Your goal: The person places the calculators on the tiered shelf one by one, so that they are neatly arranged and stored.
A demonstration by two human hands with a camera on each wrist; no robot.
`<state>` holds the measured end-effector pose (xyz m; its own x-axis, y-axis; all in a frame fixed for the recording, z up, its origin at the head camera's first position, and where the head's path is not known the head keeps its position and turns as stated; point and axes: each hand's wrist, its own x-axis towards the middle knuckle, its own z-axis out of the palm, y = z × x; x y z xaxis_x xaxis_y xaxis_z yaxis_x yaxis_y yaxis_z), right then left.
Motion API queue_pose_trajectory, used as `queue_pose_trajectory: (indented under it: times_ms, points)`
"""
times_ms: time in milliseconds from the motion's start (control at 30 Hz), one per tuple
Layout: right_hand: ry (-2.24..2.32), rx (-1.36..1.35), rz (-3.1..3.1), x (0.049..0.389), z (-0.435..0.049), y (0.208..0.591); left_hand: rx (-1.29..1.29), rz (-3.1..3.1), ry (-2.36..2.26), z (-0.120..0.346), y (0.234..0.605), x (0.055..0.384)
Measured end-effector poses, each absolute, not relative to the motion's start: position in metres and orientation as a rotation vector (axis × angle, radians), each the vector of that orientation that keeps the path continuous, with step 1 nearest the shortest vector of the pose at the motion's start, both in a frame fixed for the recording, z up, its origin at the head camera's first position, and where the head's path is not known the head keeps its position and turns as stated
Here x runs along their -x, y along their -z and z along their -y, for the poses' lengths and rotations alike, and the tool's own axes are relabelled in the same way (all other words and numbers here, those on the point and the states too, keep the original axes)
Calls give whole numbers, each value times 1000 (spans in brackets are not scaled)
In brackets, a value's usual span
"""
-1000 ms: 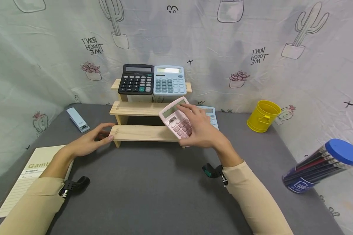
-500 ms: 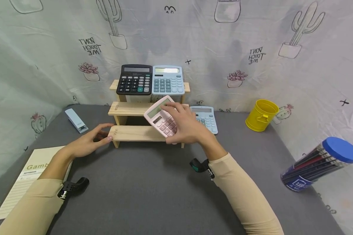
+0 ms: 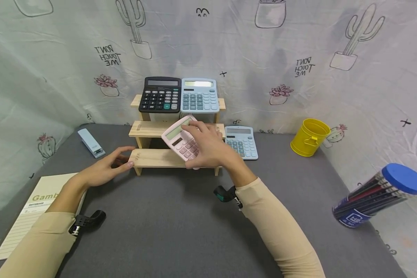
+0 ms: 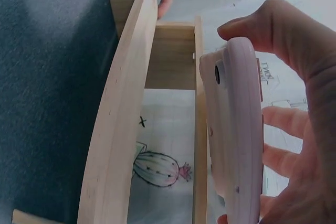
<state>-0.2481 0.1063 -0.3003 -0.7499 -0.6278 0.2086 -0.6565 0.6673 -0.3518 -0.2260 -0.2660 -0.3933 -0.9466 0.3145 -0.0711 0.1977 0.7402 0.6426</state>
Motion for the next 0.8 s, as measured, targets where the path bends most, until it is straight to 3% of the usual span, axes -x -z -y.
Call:
queue_pose_trajectory:
  times_ms: [800]
  points:
    - [-708,-939,2868,265,-71,299,-398,-2760,-980,268,393,227]
